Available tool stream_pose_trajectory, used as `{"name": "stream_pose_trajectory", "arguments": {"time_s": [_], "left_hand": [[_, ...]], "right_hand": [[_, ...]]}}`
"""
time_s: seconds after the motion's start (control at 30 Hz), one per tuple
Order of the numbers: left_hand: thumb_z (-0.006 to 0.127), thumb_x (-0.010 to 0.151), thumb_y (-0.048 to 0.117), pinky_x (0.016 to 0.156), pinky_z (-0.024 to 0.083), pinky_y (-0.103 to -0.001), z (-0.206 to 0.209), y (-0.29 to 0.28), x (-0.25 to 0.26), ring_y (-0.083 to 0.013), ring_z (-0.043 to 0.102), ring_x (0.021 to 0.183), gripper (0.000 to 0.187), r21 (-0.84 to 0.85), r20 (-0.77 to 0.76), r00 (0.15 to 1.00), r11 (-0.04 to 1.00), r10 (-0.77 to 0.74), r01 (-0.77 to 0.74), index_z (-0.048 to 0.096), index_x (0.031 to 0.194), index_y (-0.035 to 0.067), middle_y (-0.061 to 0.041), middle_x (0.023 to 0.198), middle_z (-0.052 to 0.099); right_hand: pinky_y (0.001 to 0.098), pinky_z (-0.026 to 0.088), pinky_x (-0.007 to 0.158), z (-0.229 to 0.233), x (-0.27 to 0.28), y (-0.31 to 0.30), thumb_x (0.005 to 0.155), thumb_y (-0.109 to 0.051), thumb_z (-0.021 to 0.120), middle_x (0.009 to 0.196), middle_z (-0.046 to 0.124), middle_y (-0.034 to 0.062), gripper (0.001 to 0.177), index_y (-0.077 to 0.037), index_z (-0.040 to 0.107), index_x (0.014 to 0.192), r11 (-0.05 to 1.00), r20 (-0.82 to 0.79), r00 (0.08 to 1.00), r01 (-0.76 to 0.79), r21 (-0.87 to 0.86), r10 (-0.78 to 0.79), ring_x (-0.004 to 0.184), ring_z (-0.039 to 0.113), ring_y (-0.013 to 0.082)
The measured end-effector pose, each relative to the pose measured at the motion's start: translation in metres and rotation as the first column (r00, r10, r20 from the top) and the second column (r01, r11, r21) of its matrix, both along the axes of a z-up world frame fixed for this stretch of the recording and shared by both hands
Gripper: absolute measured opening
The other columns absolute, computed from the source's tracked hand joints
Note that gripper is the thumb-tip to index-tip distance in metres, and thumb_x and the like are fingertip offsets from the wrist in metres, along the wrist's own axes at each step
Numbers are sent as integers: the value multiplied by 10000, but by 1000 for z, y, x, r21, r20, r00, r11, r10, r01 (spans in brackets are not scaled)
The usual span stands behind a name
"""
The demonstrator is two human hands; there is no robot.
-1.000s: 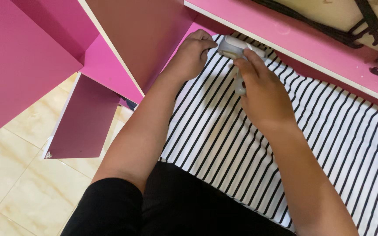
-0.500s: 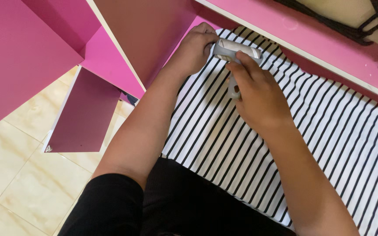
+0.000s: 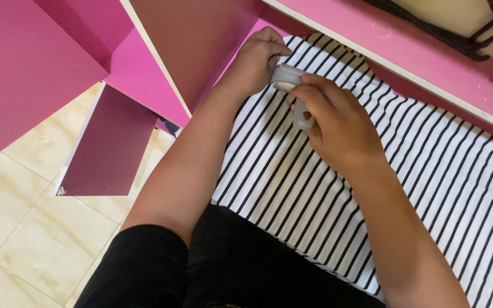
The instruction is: The person uses a lint roller to remove lint from a striped shirt laid on a pink surface. They repeatedly roll the adhesive roller over the fabric, then fold the shirt and continue rolling the other side.
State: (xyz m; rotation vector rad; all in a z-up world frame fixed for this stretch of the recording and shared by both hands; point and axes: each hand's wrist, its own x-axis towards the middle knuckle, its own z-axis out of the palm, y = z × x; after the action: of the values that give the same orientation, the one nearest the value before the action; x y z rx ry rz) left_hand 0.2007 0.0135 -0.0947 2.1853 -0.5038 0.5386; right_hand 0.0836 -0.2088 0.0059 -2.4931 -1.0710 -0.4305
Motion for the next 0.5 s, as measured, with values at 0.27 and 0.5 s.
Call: {"name": "stream_pose_trajectory", "arguments": {"time_s": [0.27, 0.5], "left_hand": [[703, 819, -97, 920, 553, -349, -1, 1, 1, -279, 646, 1064, 300, -4, -5, 1000, 1000, -5, 5, 789, 1067, 49, -119, 1129, 648], [638, 861, -129, 940, 550, -341, -12, 5, 9, -264, 654, 1068, 329, -17, -19, 1000, 1000, -21, 21, 798, 1075, 63, -116, 1137, 656]], "right_hand": [[415, 554, 911, 6, 2, 3, 780, 74, 738, 1404, 610, 92, 509, -118, 633, 1240, 999, -38, 999, -38, -23, 37, 1084, 639, 325], [412, 565, 926, 12, -10, 1, 796, 68, 736, 1353, 630, 34, 542, -137, 618, 1283, 995, -84, 991, -100, 5, 100, 1097, 664, 301]]}}
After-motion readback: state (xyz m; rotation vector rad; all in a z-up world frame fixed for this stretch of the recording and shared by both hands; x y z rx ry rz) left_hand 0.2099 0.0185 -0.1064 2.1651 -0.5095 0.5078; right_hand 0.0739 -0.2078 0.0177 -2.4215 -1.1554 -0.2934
